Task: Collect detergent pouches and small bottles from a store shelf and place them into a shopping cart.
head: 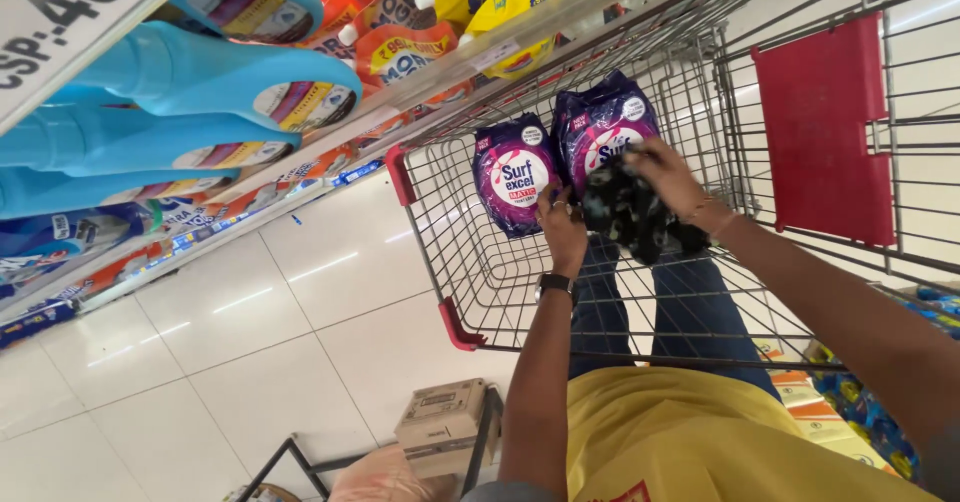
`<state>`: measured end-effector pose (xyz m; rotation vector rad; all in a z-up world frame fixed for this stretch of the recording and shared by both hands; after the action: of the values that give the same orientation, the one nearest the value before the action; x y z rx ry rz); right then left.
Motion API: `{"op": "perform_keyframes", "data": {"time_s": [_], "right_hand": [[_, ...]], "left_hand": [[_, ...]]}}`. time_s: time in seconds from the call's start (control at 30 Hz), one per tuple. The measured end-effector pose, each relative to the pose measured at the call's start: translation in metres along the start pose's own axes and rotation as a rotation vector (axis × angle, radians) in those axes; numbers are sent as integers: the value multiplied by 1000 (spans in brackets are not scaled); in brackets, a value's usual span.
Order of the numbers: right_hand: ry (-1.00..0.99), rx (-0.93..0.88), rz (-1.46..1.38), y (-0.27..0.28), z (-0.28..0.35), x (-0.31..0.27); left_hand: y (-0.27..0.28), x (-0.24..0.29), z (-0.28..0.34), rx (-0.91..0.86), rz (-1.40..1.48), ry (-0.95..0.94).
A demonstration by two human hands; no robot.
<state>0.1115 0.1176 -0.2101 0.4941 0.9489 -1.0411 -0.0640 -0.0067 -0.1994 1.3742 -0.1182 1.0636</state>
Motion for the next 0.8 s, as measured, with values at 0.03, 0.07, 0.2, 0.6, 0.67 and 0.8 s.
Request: {"op": "perform_keyframes", "data": {"time_s": [0.03, 0.07, 0.2, 0.6, 0.67, 0.8], "right_hand": [[2, 4, -5, -18, 1, -5], [299, 16, 314, -39, 6, -33], [663, -147, 1324, -122, 49, -62], [440, -36, 628, -48, 31, -34], [448, 149, 601, -49, 20, -97], [632, 50, 1059, -100, -7, -113]], "left_hand": [[-4, -3, 1, -2, -4, -5], [-8, -4, 1, -1, -31, -17], [-16, -7, 5, -51, -89, -13], [-2, 4, 4, -22, -95, -137], [-3, 6, 4, -36, -97, -103], [-2, 3, 3, -42, -133, -62]]}}
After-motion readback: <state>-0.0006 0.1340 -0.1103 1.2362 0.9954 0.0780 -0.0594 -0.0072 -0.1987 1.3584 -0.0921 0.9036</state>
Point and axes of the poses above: each hand's wrist, its own z-axis away from the middle knuckle, its own y-axis out of the back of the hand, x = y × z, the point moved 8 cm from there along -z, towards the middle knuckle, and after that the axes turned 11 degrees about -z, right-handed, at the moved point
